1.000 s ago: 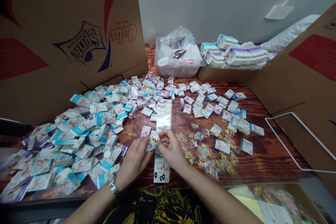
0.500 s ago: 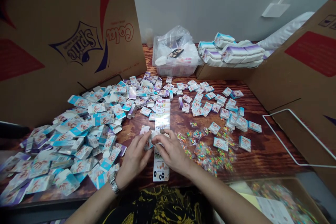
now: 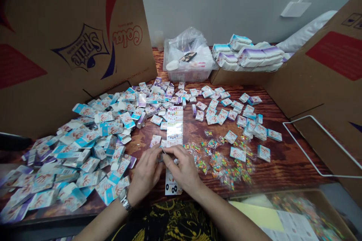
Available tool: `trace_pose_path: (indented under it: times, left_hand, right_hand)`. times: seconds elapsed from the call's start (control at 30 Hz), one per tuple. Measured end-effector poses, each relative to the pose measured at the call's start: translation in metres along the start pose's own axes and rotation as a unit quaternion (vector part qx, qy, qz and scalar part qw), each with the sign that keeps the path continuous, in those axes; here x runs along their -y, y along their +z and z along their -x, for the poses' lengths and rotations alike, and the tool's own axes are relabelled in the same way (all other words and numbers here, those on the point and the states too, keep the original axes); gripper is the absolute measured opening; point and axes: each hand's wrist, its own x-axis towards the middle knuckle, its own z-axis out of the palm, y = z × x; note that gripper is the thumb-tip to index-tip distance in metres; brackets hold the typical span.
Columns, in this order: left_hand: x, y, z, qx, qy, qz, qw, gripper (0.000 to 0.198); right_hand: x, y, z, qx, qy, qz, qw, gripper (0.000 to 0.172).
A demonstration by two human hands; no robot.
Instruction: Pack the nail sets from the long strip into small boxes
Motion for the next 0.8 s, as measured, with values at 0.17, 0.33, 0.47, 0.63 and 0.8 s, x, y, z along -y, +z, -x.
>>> trace_pose_path:
  times: [0.17, 0.33, 0.47, 0.63, 0.8]
  left_hand:
    - [0.000, 0.005, 0.003, -0.019, -0.016, -0.019, 1.000, 0.062]
    - [-0.002, 0.007, 0.004, -0.008, -0.017, -0.042, 0.999, 0.062]
    - [-0.004, 0.009, 0.005, -0.013, -0.008, -0.080, 0.997, 0.065]
    - [-0.007, 0.013, 0.003, 0.005, -0.039, -0.154, 0.987, 0.073]
    - [-0.014, 0.018, -0.003, 0.030, -0.089, -0.132, 0.987, 0.071]
  right_hand:
    - [-0.002, 0.005, -0.003, -0.019, 0.098, -0.102, 0.990, 0.014]
    - [-0.004, 0.010, -0.007, -0.039, 0.084, -0.045, 0.995, 0.010]
    - [0.005, 0.007, -0.008, -0.047, 0.033, 0.031, 0.998, 0.013]
    - [0.010, 0.014, 0.006, -0.061, -0.063, 0.090, 0.992, 0.028]
    - [-0.003, 0.030, 0.017, -0.080, -0.062, 0.074, 0.992, 0.032]
